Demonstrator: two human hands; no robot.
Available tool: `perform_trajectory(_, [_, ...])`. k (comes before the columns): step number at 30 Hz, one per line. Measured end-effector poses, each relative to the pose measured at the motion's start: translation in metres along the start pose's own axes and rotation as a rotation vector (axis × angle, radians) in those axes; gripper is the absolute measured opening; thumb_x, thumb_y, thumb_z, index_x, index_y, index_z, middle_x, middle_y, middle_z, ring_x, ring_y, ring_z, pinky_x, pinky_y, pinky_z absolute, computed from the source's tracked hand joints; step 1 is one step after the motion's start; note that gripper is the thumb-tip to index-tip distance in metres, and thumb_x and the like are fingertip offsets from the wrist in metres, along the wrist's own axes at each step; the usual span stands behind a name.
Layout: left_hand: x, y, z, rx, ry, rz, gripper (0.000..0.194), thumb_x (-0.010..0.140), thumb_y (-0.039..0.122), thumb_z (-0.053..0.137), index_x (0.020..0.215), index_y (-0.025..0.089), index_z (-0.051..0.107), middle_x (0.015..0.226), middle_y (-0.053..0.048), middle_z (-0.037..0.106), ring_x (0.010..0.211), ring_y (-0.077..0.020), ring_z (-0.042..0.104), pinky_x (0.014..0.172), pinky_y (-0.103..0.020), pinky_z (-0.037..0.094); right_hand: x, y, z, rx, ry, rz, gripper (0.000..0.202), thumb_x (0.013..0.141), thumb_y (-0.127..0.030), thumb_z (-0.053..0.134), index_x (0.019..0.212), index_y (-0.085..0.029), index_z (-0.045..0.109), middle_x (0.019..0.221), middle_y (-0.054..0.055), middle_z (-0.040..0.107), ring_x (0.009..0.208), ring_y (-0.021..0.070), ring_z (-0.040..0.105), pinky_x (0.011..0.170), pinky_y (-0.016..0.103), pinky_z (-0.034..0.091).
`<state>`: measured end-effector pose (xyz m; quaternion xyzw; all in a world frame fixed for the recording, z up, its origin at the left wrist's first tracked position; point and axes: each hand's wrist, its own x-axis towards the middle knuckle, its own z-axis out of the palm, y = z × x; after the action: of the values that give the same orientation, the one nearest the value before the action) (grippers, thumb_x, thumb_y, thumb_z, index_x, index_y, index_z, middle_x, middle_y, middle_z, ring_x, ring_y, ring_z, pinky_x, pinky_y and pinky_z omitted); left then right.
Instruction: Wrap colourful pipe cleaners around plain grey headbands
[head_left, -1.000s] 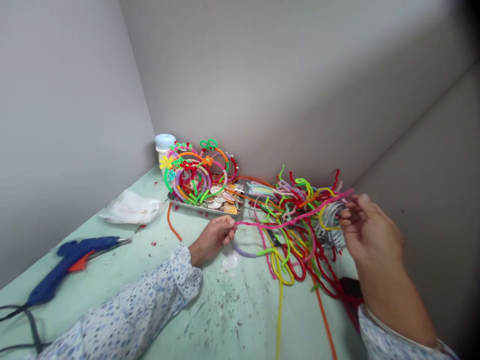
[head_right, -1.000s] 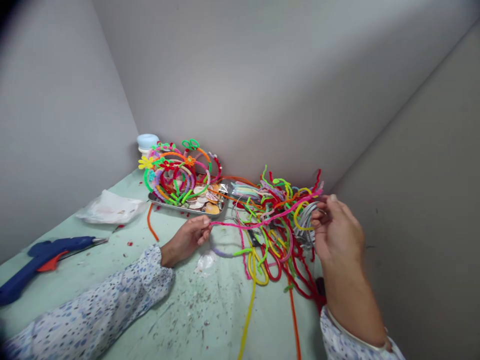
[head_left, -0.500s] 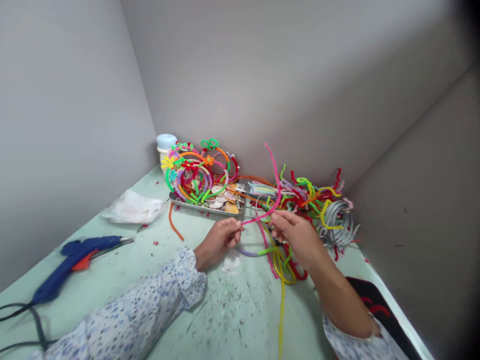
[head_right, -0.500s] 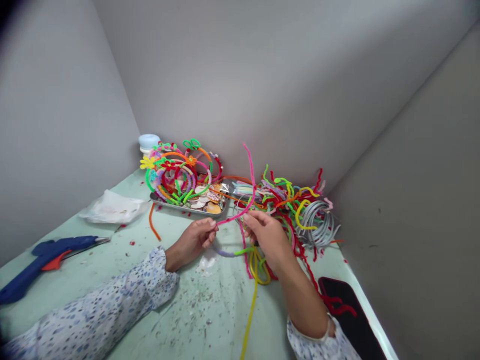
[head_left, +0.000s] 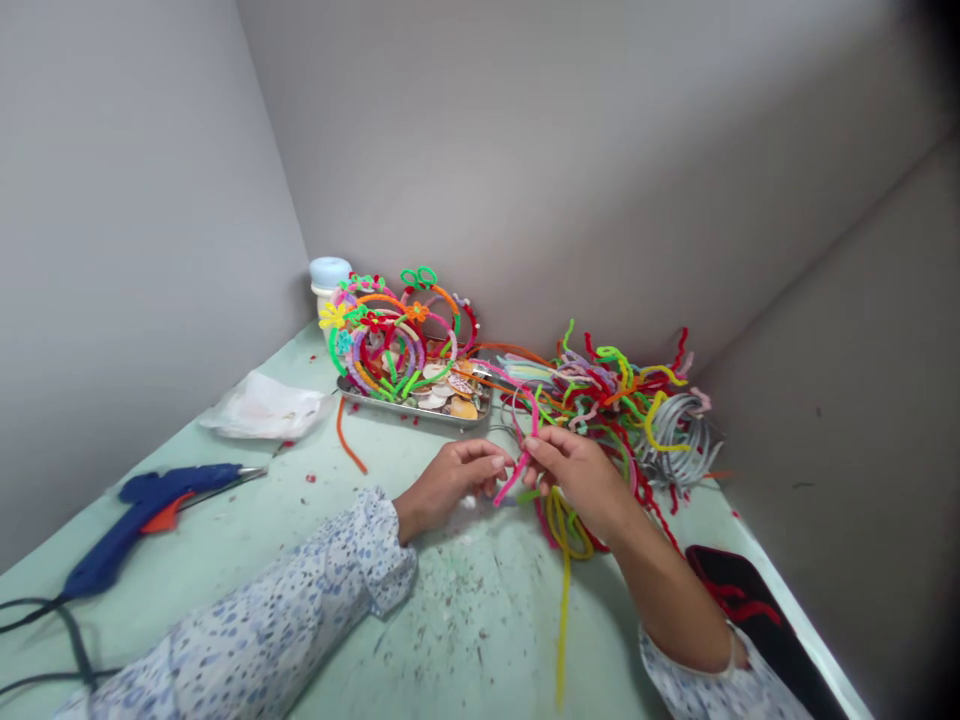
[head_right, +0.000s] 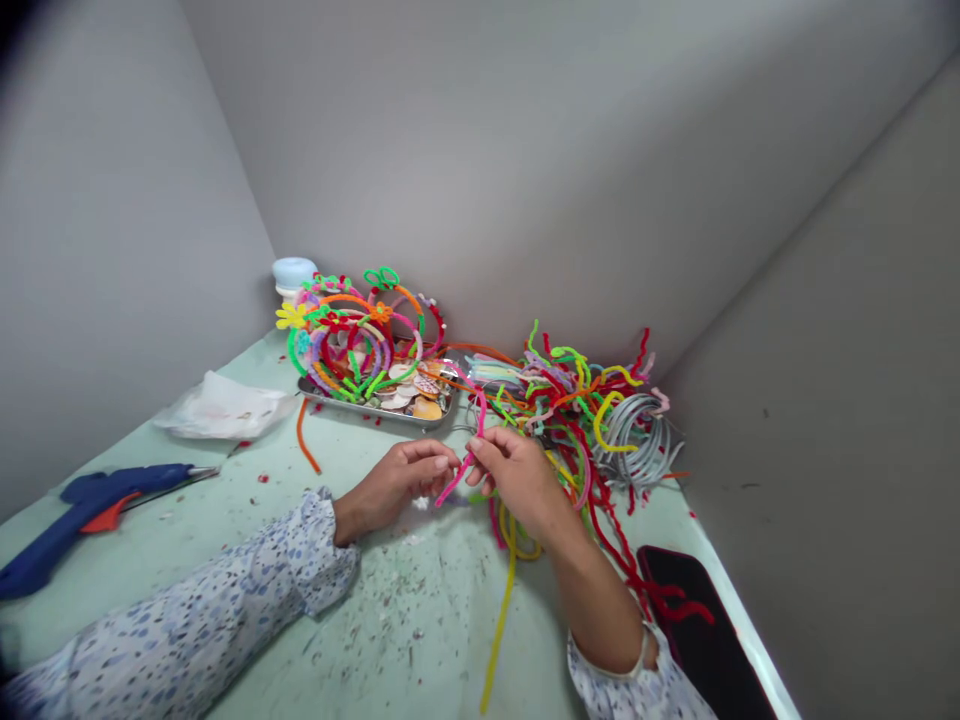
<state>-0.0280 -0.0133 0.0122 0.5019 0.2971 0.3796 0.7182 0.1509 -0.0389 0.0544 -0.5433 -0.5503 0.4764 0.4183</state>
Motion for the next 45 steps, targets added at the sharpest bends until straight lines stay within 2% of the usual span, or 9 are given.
perform_trajectory(6, [-0.002,0.001,0.001,0.189,0.006,0.03,0.021,0.074,0.035,0.068,0.076,0.014,0.067,0.059,0.001,0.057,0.052,-0.0087,0.046,0.051,-0.022,0.033,-0.003,-0.008,0.009,-0.108,0.015,-0.008,0.022,0.082,-0.041,0.058,0.071,-0.022,0.061,0.058,-0.003,0.063,0.048,0.0125,0.052,0.051,0.025,0.042])
perform_trajectory(14, [0.0,0.0,0.003,0.225,0.06,0.027,0.013,0.073,0.027,0.062,0.072,0.014,0.06,0.054,0.004,0.053,0.046,-0.0075,0.044,0.047,-0.02,0.033,-0.006,-0.012,0.008,-0.25,-0.04,-0.064,0.021,0.087,-0.037,0.05,0.075,-0.022,0.057,0.064,-0.002,0.064,0.054,0.013,0.056,0.054,0.025,0.044])
perform_trajectory(20, [0.003,-0.002,0.003,0.192,0.092,0.011,0.014,0.075,0.028,0.059,0.072,0.015,0.057,0.051,0.005,0.049,0.045,-0.0073,0.041,0.046,-0.02,0.031,-0.004,-0.006,0.005,-0.235,-0.062,-0.094,0.021,0.09,-0.038,0.048,0.08,-0.022,0.058,0.069,-0.002,0.065,0.059,0.0133,0.057,0.058,0.025,0.045])
perform_trajectory(27, [-0.002,0.003,0.001,0.243,-0.07,0.017,0.029,0.079,0.041,0.062,0.075,0.012,0.064,0.059,0.002,0.053,0.054,-0.0082,0.044,0.053,-0.021,0.033,-0.004,-0.006,0.004,-0.292,-0.039,-0.145,0.022,0.09,-0.036,0.048,0.076,-0.021,0.058,0.064,-0.003,0.06,0.058,0.0125,0.053,0.058,0.025,0.041])
perform_trajectory(31, [-0.003,0.006,0.002,0.29,-0.071,0.001,0.028,0.073,0.039,0.069,0.077,0.012,0.067,0.062,0.001,0.055,0.054,-0.008,0.042,0.051,-0.021,0.03,-0.001,-0.004,0.002,-0.288,-0.023,-0.172,0.022,0.089,-0.035,0.05,0.078,-0.02,0.061,0.065,-0.003,0.058,0.061,0.0126,0.054,0.058,0.025,0.04])
perform_trajectory(33, [-0.001,0.008,0.002,0.255,-0.025,0.035,0.026,0.072,0.038,0.07,0.075,0.013,0.065,0.062,0.002,0.055,0.054,-0.0078,0.042,0.053,-0.021,0.03,0.001,0.0,0.0,-0.217,-0.021,-0.133,0.022,0.089,-0.038,0.05,0.091,-0.021,0.063,0.071,-0.002,0.062,0.063,0.0138,0.057,0.057,0.025,0.041])
perform_trajectory(36, [0.002,0.009,0.001,0.192,0.133,0.107,0.025,0.072,0.038,0.068,0.071,0.014,0.061,0.058,0.004,0.05,0.052,-0.007,0.039,0.053,-0.021,0.031,0.003,0.007,-0.004,-0.238,-0.056,-0.126,0.026,0.086,-0.037,0.056,0.105,-0.021,0.061,0.083,0.0,0.066,0.071,0.0157,0.061,0.062,0.027,0.045])
perform_trajectory(40, [0.007,0.007,-0.006,0.159,0.299,0.182,0.025,0.073,0.038,0.066,0.071,0.015,0.056,0.057,0.005,0.047,0.051,-0.0069,0.039,0.052,-0.02,0.031,0.001,0.02,0.001,-0.603,-0.181,-0.292,0.017,0.077,-0.029,0.07,0.091,-0.02,0.067,0.089,0.002,0.066,0.085,0.0183,0.06,0.076,0.03,0.045])
perform_trajectory(45, [0.009,0.002,-0.011,0.167,0.32,0.231,0.022,0.073,0.035,0.068,0.076,0.016,0.058,0.06,0.004,0.052,0.053,-0.0075,0.044,0.052,-0.02,0.035,0.001,0.033,0.019,-0.908,-0.231,-0.459,0.01,0.079,-0.022,0.07,0.088,-0.018,0.068,0.088,0.005,0.064,0.088,0.0199,0.057,0.081,0.033,0.043])
